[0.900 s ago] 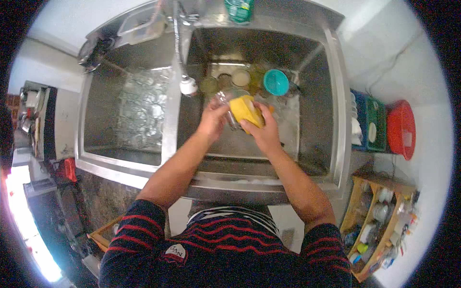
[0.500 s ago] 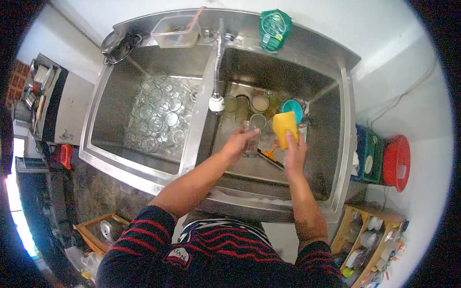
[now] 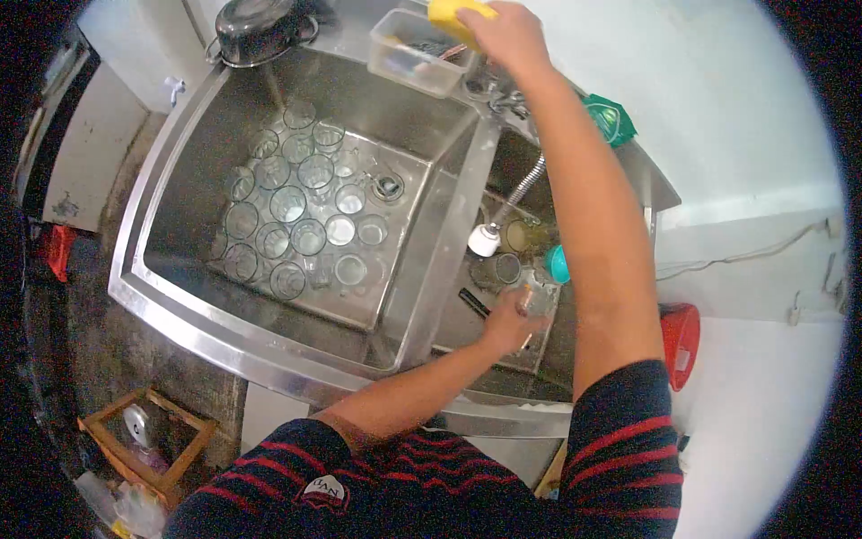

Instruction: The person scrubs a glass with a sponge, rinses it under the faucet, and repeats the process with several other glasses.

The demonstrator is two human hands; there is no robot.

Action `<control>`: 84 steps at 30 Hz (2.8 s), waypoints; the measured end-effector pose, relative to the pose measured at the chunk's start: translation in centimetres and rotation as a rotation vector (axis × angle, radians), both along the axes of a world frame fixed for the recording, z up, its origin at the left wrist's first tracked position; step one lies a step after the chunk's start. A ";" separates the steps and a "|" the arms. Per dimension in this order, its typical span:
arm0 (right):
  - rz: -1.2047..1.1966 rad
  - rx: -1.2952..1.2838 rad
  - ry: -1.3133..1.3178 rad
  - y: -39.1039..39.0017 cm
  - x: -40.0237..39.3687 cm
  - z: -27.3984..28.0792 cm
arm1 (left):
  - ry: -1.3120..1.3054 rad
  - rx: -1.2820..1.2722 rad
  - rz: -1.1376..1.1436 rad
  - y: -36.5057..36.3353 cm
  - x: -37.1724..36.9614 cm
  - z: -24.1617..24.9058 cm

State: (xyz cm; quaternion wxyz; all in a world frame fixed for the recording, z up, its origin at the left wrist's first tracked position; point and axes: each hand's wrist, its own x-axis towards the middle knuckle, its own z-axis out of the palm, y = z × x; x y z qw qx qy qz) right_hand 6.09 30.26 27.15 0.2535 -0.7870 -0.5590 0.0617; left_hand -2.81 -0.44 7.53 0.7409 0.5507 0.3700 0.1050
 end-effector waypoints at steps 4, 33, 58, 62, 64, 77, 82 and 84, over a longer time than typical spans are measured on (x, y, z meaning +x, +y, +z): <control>-0.136 -0.470 -0.017 9.6 -2.1 -3.0 | -0.032 0.033 0.030 -2.1 1.3 -2.2; 0.028 0.178 0.671 -7.9 2.1 -2.7 | -0.044 0.188 -0.043 2.6 -1.6 0.1; 0.152 0.159 0.575 -41.4 4.7 -20.6 | -0.007 0.909 -0.416 2.9 -1.4 -0.2; 0.044 -0.200 0.949 -41.9 4.7 -18.7 | -0.151 0.997 -0.424 2.7 -1.5 0.2; 0.047 -0.127 0.672 -41.7 4.3 -18.8 | -0.147 0.967 -0.468 2.7 -1.4 0.5; 0.266 0.086 0.506 -41.9 5.1 -19.1 | -0.055 0.855 -0.474 3.7 -1.0 -0.2; 0.432 -0.225 0.376 -41.9 4.2 -18.5 | -0.030 0.823 -0.599 3.9 -1.3 0.0; 0.456 -0.160 0.376 -41.8 4.0 -19.5 | -0.012 0.797 -0.687 3.6 -1.4 0.1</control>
